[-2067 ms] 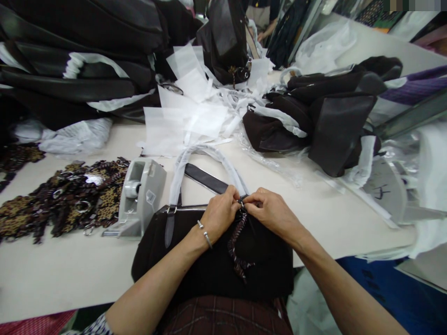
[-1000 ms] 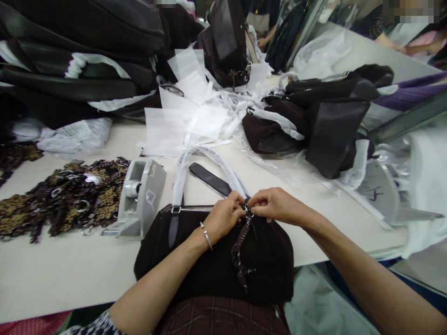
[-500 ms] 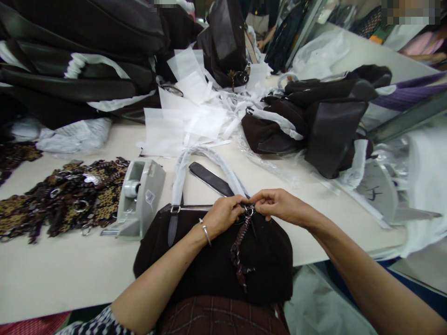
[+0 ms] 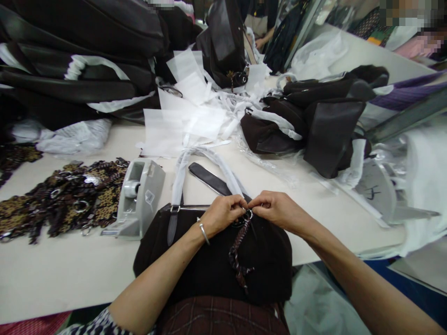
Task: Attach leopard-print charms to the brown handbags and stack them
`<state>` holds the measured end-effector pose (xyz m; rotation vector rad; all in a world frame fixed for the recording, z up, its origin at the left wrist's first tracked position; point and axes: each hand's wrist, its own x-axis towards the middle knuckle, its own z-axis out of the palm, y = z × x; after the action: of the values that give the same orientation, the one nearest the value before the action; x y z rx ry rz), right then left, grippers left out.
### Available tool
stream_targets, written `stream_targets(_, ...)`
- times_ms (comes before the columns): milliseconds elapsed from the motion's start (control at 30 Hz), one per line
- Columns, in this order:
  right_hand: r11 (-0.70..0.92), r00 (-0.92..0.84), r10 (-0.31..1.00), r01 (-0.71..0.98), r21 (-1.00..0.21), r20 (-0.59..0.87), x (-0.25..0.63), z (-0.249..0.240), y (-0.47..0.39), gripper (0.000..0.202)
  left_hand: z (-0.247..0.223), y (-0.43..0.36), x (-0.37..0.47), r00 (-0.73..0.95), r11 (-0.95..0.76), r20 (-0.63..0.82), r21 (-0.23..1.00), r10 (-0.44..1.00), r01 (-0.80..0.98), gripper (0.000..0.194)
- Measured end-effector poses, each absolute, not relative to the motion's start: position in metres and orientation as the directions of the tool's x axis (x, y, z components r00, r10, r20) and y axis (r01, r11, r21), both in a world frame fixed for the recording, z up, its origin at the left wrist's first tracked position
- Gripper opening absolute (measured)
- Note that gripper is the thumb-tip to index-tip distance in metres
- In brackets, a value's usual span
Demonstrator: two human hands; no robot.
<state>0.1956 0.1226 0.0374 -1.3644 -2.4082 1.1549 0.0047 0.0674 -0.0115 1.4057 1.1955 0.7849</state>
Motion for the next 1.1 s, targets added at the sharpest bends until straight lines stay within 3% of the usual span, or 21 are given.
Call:
stream_targets(200,0.278,-0.581,0.768,0.680,-0.678,-0.268,0.192,0.037,0.120,0.019,-0.006,0.063,0.004,0.225,0.061,-0.131,0.954,0.965,0.293,0.014)
stream_targets(333,0.236,-0.565,0.770,0.683,-0.692,-0.295,0.190,0.037,0.120,0.020,-0.007,0.061,0.004,0.207,0.116,-0.162,0.969,0.965,0.219,0.013)
stream_targets(567,-0.064,-0.446,0.749,0.688,-0.723,-0.491,0.191,0.030,0.120,0.017,-0.012,0.057,0.005,0.242,0.281,-0.270,0.960,0.932,-0.013,0.015)
stream_targets(733,-0.122,-0.463,0.729,0.637,-0.761,-0.504,0.193,0.026,0.118,0.016,-0.012,0.052,0.008,0.161,0.121,-0.147,0.980,0.976,0.156,0.023)
stream_targets(1100,0.045,-0.502,0.784,0.634,-0.772,-0.367,0.193,0.025,0.116,0.013,-0.013,0.053,0.011,0.171,-0.046,-0.015,0.937,0.985,0.347,0.021)
